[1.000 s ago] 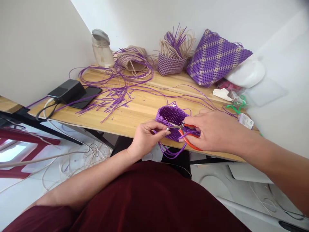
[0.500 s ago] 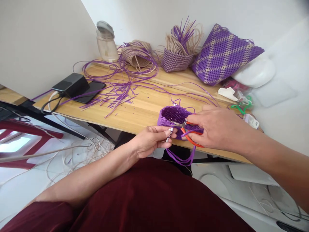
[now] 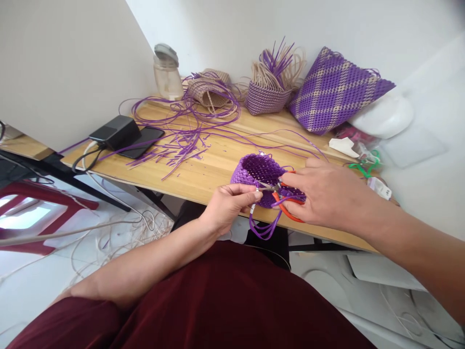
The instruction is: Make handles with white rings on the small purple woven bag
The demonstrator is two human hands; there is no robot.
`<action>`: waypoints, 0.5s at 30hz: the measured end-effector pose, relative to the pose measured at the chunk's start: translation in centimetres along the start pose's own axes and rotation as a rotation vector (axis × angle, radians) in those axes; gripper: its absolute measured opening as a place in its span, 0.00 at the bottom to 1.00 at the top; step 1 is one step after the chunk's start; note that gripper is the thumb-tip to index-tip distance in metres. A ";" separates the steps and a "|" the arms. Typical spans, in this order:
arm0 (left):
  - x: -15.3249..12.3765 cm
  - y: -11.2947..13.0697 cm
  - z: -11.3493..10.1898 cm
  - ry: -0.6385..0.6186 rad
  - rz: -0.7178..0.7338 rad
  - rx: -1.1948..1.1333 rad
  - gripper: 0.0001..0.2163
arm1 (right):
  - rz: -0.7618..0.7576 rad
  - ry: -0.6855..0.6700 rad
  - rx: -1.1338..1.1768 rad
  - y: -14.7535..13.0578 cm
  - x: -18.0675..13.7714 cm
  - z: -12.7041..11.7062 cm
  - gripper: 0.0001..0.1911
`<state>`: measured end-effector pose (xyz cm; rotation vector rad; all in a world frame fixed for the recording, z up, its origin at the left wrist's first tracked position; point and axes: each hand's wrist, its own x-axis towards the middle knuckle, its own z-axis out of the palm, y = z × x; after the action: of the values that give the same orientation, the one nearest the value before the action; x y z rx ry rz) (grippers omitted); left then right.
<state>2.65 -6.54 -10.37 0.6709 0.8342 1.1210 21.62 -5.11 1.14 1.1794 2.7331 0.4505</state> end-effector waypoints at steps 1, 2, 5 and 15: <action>0.2 0.0 0.0 0.014 0.030 0.013 0.12 | -0.012 0.008 -0.040 0.0 0.2 -0.2 0.10; 0.3 0.0 0.0 0.028 0.059 0.023 0.13 | -0.023 0.008 -0.080 0.0 0.5 -0.5 0.10; 0.8 0.1 0.2 0.066 0.130 0.020 0.13 | -0.044 0.001 -0.178 0.1 1.3 -1.3 0.10; 2.7 0.3 -0.4 0.109 0.247 0.032 0.12 | -0.140 -0.040 -0.243 1.3 4.2 -2.6 0.09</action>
<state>2.73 -3.88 -10.99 0.7592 0.8801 1.3790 19.07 -1.80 3.97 0.9205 2.6132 0.7076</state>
